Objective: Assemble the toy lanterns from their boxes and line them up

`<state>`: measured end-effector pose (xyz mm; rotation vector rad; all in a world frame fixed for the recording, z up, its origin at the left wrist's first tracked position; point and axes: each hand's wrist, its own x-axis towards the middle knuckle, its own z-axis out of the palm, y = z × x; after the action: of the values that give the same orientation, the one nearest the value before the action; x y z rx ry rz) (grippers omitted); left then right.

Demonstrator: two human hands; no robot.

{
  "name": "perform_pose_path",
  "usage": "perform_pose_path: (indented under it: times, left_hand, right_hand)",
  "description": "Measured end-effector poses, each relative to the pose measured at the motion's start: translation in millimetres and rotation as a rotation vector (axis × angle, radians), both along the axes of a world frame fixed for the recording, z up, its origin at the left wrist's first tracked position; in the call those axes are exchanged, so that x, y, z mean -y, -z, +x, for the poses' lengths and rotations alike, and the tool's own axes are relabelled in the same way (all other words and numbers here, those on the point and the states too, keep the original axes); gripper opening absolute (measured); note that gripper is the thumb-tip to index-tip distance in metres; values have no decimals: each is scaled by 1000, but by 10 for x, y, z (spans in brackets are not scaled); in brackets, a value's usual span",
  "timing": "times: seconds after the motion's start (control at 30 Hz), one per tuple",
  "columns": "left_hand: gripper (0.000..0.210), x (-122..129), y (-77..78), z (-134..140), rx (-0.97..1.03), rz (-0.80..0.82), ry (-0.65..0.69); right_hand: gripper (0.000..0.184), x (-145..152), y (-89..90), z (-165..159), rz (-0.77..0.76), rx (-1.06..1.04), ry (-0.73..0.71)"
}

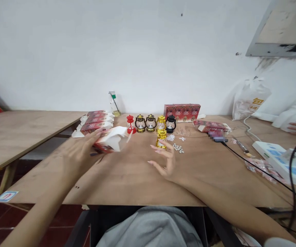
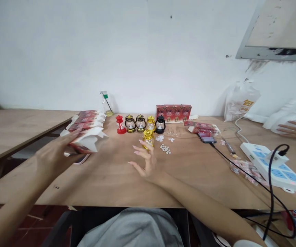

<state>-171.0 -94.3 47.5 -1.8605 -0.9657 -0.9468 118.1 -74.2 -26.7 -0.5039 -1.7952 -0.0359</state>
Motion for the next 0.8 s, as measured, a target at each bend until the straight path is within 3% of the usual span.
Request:
perform_pose_path:
  times: [0.17, 0.2, 0.3, 0.43, 0.57, 0.67, 0.8]
  left_hand:
    - [15, -104, 43, -479, -44, 153, -175]
    - [14, -147, 55, -555, -42, 156, -215]
    - [21, -345, 76, -750, 2, 87, -341]
    - [47, -692, 145, -976, 18, -106, -258]
    - [58, -926, 297, -1149, -25, -238, -235]
    - [60, -921, 381, -1152, -52, -241, -235]
    - [51, -659, 495, -956, 67, -218, -293]
  right_hand:
    - [43, 9, 42, 13, -54, 110, -82]
    - [43, 8, 54, 15, -59, 122, -97]
    - [42, -1, 77, 20, -66, 158, -114]
    - [39, -10, 66, 28, -88, 233, -79]
    - [37, 4, 35, 29, -110, 274, -33]
    - [36, 10, 34, 29, -110, 284, -19]
    - [35, 3, 53, 31, -112, 297, -3]
